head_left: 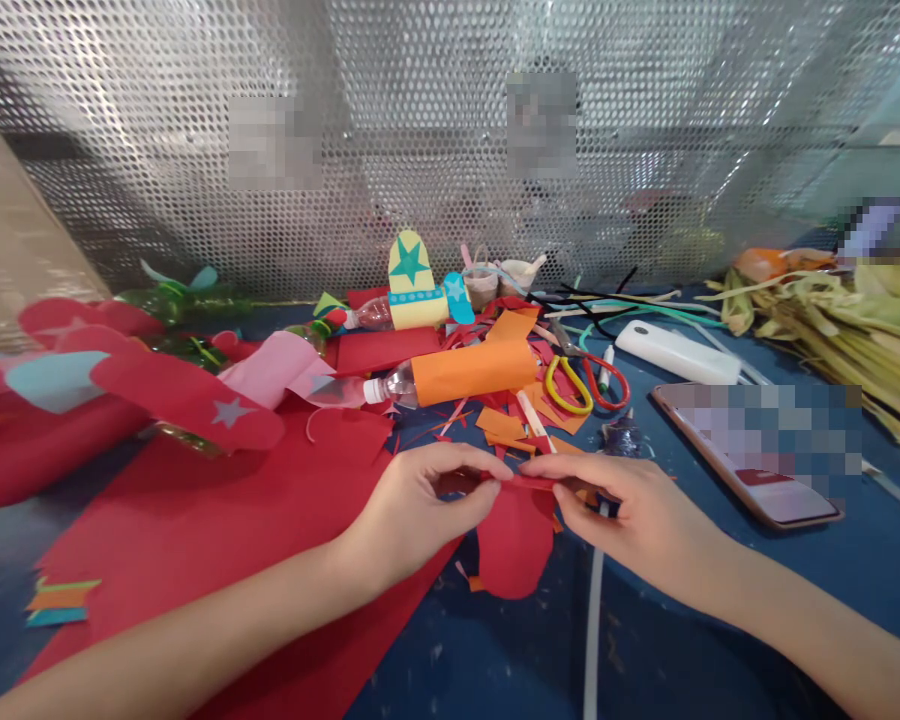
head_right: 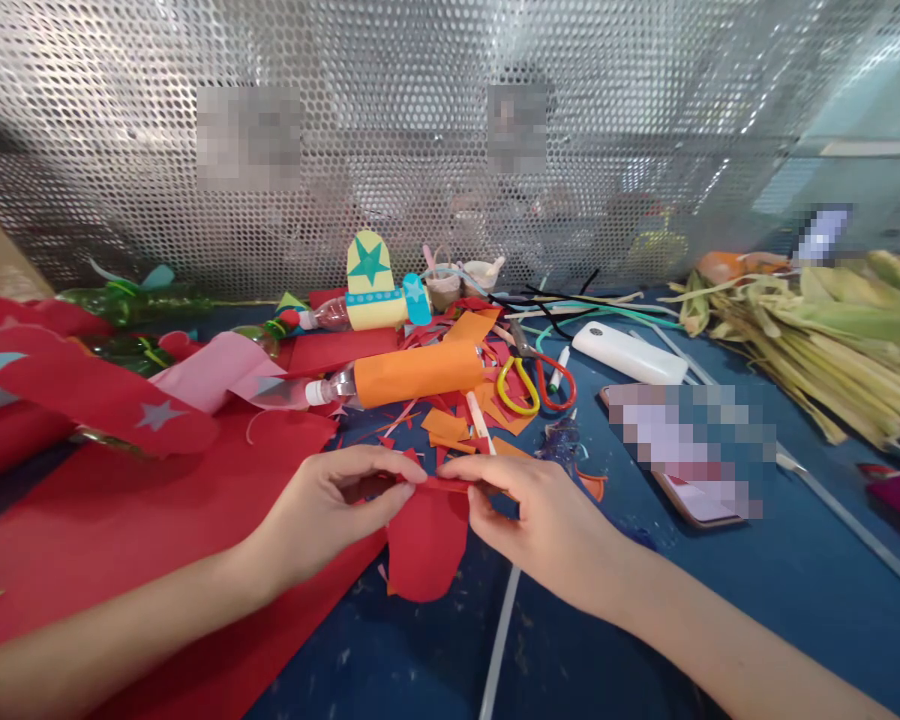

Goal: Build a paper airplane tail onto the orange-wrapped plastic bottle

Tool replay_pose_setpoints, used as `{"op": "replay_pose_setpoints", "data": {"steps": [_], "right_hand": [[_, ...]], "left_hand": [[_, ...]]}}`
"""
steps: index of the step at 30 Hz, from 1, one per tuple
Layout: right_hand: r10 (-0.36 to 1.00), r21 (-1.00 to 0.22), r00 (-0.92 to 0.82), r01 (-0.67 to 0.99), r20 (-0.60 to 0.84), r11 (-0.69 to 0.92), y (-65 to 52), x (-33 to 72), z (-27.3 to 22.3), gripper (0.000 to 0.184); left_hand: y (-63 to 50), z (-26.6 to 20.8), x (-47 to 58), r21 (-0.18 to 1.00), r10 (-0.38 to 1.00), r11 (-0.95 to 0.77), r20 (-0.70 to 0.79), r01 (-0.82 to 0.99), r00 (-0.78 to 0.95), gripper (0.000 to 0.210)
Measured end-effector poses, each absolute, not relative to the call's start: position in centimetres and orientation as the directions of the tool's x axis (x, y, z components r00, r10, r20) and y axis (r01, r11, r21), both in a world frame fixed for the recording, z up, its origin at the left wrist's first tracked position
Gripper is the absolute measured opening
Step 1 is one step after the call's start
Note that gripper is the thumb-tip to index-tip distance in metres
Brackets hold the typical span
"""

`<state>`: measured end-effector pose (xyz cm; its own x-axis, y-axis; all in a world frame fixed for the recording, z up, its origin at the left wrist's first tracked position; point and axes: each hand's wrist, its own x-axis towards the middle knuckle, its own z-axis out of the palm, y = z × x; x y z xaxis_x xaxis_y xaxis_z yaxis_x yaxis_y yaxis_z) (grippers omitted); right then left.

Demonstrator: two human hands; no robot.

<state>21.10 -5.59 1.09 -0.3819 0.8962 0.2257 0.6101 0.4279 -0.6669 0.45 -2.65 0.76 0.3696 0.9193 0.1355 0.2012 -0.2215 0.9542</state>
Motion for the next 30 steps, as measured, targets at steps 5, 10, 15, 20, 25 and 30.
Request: {"op": "replay_pose_setpoints", "data": {"steps": [5, 10, 15, 20, 25, 30], "right_hand": [[0.947, -0.800, -0.312, 0.548, 0.075, 0.245, -5.55, 21.37, 1.49, 0.029], [0.937, -0.854, -0.349, 0.481, 0.020, 0.198, -5.25, 21.03, 1.08, 0.023], [0.917, -0.799, -0.386, 0.519, 0.098, 0.304, -5.11, 20.97, 0.87, 0.019], [0.923, -0.816, -0.380, 0.517, 0.055, 0.261, -5.06, 21.03, 1.08, 0.024], [0.934, -0.896, -0.351, 0.432, -0.066, 0.099, -4.90, 20.89, 1.56, 0.036], [0.911, -0.921, -0.380, 0.389, -0.162, -0.001, -4.98, 20.74, 1.63, 0.029]], "left_hand": [[-2.76, 1.06, 0.46, 0.957, 0.921, -0.222, 0.143, 0.187, 0.363, 0.012], [-2.90, 0.89, 0.42, 0.958, 0.903, -0.234, 0.152, 0.163, 0.403, 0.014], [-2.89, 0.82, 0.51, 0.963, 0.896, -0.218, 0.132, 0.159, 0.425, 0.014], [-2.64, 0.73, 0.48, 0.972, 0.910, -0.163, 0.081, 0.171, 0.407, 0.013], [-2.42, 0.84, 0.43, 0.980, 0.918, -0.081, 0.002, 0.184, 0.397, 0.013], [-2.38, 0.80, 0.47, 0.980, 0.919, -0.051, -0.029, 0.191, 0.393, 0.012]]}}
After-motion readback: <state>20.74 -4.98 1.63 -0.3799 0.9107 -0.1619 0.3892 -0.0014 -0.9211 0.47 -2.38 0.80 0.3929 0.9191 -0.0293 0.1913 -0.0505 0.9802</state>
